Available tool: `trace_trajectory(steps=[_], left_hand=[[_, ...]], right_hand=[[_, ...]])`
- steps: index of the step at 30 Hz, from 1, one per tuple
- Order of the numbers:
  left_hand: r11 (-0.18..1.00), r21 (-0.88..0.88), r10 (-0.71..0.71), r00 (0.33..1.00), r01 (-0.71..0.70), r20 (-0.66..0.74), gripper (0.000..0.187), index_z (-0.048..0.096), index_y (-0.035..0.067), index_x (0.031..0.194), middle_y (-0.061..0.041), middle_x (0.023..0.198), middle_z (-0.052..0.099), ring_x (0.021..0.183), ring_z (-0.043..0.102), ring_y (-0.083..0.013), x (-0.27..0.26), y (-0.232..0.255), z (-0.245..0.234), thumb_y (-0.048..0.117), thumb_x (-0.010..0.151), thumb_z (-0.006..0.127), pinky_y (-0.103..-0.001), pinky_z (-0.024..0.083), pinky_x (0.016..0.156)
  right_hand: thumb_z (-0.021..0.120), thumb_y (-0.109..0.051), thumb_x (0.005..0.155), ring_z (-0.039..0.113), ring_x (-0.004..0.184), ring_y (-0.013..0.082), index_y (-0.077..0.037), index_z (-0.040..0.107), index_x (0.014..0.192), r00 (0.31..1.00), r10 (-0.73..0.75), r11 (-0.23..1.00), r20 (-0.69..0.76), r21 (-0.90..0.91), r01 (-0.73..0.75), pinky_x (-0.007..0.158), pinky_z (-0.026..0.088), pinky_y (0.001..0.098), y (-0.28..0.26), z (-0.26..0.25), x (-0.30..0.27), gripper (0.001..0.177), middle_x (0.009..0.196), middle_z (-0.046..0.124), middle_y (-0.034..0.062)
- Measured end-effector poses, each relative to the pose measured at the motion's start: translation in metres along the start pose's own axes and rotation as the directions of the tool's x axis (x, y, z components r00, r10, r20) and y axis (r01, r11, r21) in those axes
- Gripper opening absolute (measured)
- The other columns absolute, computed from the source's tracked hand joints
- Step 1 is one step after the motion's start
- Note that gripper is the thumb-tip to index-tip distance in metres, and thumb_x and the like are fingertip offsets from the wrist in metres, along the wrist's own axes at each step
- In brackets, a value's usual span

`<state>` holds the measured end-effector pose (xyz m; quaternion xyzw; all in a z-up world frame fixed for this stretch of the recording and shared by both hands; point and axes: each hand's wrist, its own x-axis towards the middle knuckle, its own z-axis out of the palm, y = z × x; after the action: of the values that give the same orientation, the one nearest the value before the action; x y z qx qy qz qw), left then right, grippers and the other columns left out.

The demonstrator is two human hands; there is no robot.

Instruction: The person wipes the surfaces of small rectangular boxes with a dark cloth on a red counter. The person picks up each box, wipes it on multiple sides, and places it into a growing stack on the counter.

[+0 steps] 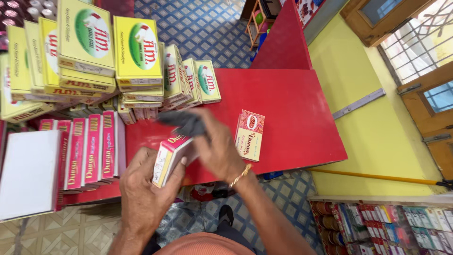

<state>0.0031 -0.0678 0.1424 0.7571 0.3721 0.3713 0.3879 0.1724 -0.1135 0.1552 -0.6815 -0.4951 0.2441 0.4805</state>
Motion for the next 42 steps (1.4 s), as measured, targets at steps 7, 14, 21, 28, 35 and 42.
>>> trace_trajectory(steps=[7, 14, 21, 28, 35, 42], left_hand=[[0.955, -0.277, 0.103, 0.995, -0.100, -0.005, 0.046, 0.059, 0.000, 0.128, -0.015, 0.114, 0.063, 0.102, 0.068, -0.0238, 0.004, 0.009, 0.017, 0.010, 0.087, 0.077, -0.032, 0.056, 0.086], [0.900, -0.424, 0.195, 0.964, -0.102, 0.182, 0.090, 0.015, -0.002, 0.163, -0.028, 0.157, 0.043, 0.142, 0.050, -0.0367, 0.003, 0.007, 0.037, 0.015, 0.092, 0.068, -0.046, 0.041, 0.114], [0.949, -0.229, -0.105, 0.900, 0.218, 0.423, 0.062, 0.042, 0.006, 0.153, -0.020, 0.142, 0.060, 0.133, 0.061, -0.0316, 0.006, -0.022, 0.049, 0.033, 0.101, 0.063, -0.041, 0.047, 0.110], [0.977, -0.190, 0.157, 0.921, -0.093, 0.356, 0.087, 0.043, 0.002, 0.141, -0.022, 0.124, 0.063, 0.115, 0.066, -0.0358, 0.013, -0.014, 0.031, 0.025, 0.067, 0.085, -0.044, 0.054, 0.093], [0.996, 0.023, -0.083, 0.883, 0.082, 0.462, 0.056, 0.063, 0.012, 0.124, -0.010, 0.114, 0.075, 0.109, 0.077, -0.0276, 0.024, -0.020, 0.023, 0.028, 0.075, 0.084, -0.042, 0.060, 0.088], [0.993, -0.115, 0.030, 0.967, -0.001, 0.254, 0.089, 0.039, 0.006, 0.142, -0.019, 0.121, 0.065, 0.110, 0.066, -0.0338, 0.028, -0.010, 0.026, 0.026, 0.069, 0.085, -0.044, 0.053, 0.089]], right_hand=[[0.042, -0.021, 0.108, 0.062, 0.115, 0.0209, -0.001, 0.060, 0.133, 0.996, 0.091, 0.885, 0.007, 0.457, -0.085, 0.102, 0.051, 0.0365, 0.072, 0.039, -0.015, 0.037, 0.120, 0.066, 0.0144], [0.040, -0.024, 0.109, 0.060, 0.116, 0.0154, -0.005, 0.044, 0.146, 0.908, 0.366, 0.637, -0.205, 0.766, -0.084, 0.098, 0.051, 0.0335, 0.041, 0.063, -0.050, 0.042, 0.132, 0.059, 0.0093], [0.046, -0.010, 0.110, 0.059, 0.118, 0.0144, 0.000, 0.050, 0.143, 0.932, 0.194, 0.750, -0.305, 0.659, 0.059, 0.102, 0.051, 0.0316, -0.004, 0.036, -0.053, 0.035, 0.131, 0.063, 0.0085], [0.049, 0.011, 0.084, 0.044, 0.144, 0.0402, -0.004, 0.059, 0.130, 0.943, -0.320, 0.913, 0.087, -0.238, 0.332, 0.115, 0.040, 0.0451, -0.057, -0.025, -0.036, 0.050, 0.140, 0.061, 0.0179], [0.045, 0.013, 0.077, 0.041, 0.146, 0.0369, -0.002, 0.057, 0.133, 0.937, -0.313, 0.934, 0.154, -0.132, 0.333, 0.123, 0.028, 0.0465, -0.071, -0.019, -0.025, 0.059, 0.144, 0.058, 0.0206], [0.047, 0.001, 0.101, 0.070, 0.123, 0.0251, -0.006, 0.057, 0.140, 0.984, 0.139, 0.967, 0.111, 0.198, -0.159, 0.105, 0.053, 0.0325, -0.068, -0.024, -0.021, 0.041, 0.128, 0.070, 0.0124]])
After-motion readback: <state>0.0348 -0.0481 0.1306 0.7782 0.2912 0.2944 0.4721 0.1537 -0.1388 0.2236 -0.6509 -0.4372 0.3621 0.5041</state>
